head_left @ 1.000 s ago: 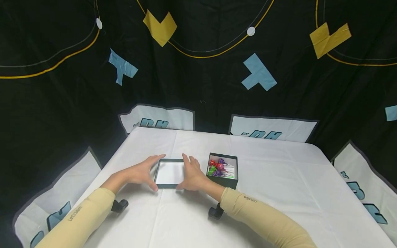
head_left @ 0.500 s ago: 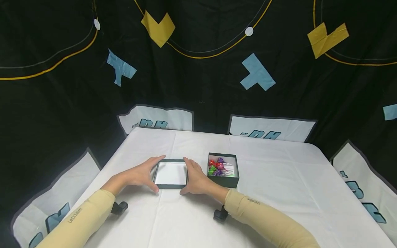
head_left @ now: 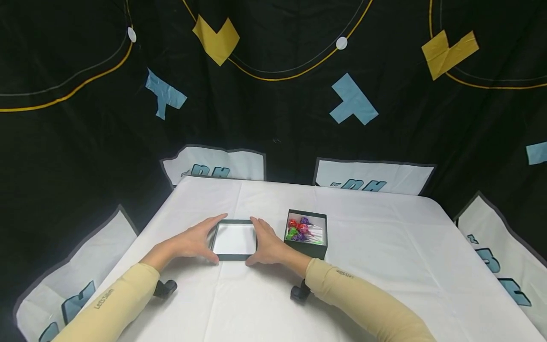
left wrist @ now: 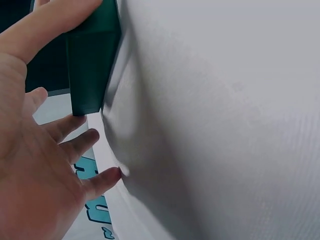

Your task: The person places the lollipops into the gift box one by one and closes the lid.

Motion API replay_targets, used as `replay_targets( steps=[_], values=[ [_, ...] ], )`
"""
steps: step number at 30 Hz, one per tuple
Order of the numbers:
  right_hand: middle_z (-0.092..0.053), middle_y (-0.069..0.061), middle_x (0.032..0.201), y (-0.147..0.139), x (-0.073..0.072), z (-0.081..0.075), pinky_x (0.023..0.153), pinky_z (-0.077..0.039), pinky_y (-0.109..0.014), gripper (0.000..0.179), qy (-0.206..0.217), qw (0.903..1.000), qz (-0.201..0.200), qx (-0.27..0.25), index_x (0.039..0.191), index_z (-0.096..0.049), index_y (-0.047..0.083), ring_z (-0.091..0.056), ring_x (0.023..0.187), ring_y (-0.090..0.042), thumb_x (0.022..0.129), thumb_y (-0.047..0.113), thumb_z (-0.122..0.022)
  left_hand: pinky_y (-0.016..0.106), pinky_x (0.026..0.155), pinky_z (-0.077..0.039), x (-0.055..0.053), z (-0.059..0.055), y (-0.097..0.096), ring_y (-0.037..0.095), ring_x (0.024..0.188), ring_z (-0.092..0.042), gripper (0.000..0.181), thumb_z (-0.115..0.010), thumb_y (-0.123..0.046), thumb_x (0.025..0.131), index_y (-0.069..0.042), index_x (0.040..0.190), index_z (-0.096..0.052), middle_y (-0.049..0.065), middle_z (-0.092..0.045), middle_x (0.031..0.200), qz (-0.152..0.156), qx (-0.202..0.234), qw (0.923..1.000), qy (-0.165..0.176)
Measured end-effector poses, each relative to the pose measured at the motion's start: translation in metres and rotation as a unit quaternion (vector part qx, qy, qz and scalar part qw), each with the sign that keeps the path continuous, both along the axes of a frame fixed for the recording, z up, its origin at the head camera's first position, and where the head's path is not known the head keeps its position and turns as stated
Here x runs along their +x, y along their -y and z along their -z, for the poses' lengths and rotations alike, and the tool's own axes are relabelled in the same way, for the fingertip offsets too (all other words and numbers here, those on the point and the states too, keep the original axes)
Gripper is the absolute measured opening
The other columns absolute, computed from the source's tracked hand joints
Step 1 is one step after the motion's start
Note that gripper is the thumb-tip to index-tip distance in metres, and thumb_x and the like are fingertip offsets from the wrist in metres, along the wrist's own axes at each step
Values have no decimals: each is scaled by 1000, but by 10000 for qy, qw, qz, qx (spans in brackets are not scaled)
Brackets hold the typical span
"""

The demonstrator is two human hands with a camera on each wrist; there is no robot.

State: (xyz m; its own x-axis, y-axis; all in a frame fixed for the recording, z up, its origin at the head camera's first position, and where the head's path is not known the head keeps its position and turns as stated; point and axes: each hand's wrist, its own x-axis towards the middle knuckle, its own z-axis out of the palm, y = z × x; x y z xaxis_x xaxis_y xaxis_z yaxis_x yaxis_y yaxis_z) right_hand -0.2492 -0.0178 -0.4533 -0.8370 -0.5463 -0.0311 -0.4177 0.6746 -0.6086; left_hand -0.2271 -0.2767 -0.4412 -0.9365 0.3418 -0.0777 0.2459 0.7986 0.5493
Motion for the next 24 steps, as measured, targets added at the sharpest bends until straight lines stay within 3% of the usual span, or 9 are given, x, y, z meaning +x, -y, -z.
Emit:
replay_targets(
  steps=[6, 12, 19, 24],
  values=[
    [-26, -16, 163, -1, -1, 0, 118, -33, -50, 125, -18, 9999, -86, -117, 161, -19, 15, -28, 150, -33, 64, 26, -96, 64, 117, -25, 1, 1, 2, 44, 150, -25, 124, -94, -32, 62, -21, 162, -20, 18, -26, 164, -56, 250, 9997, 1],
    [-29, -15, 159, -5, 4, -9, 114, -39, -51, 119, -269, 9993, -69, -245, 160, -24, 18, -34, 145, -33, 64, 28, -94, 67, 116, -25, 5, -6, 3, 43, 149, -26, 118, -92, -27, 66, -23, 161, -22, 16, -29, 163, -34, 696, 9976, -23],
    [-35, -10, 153, -24, 9, -26, 110, -43, -50, 105, -401, 9966, -27, -725, 153, -34, 18, -41, 136, -25, 66, 33, -92, 64, 110, -38, 2, -19, -2, 41, 148, -29, 108, -88, -23, 71, -22, 158, -24, 17, -33, 161, 506, 1589, 9860, -15],
    [-32, -8, 156, -40, 13, -35, 111, -42, -51, 100, -323, 9942, 10, -1022, 152, -36, 19, -43, 135, -25, 70, 35, -90, 64, 110, -38, -1, -27, -11, 39, 149, -29, 106, -87, -27, 72, -24, 158, -24, 14, -33, 161, 710, 1960, 9780, 37]
  ],
)
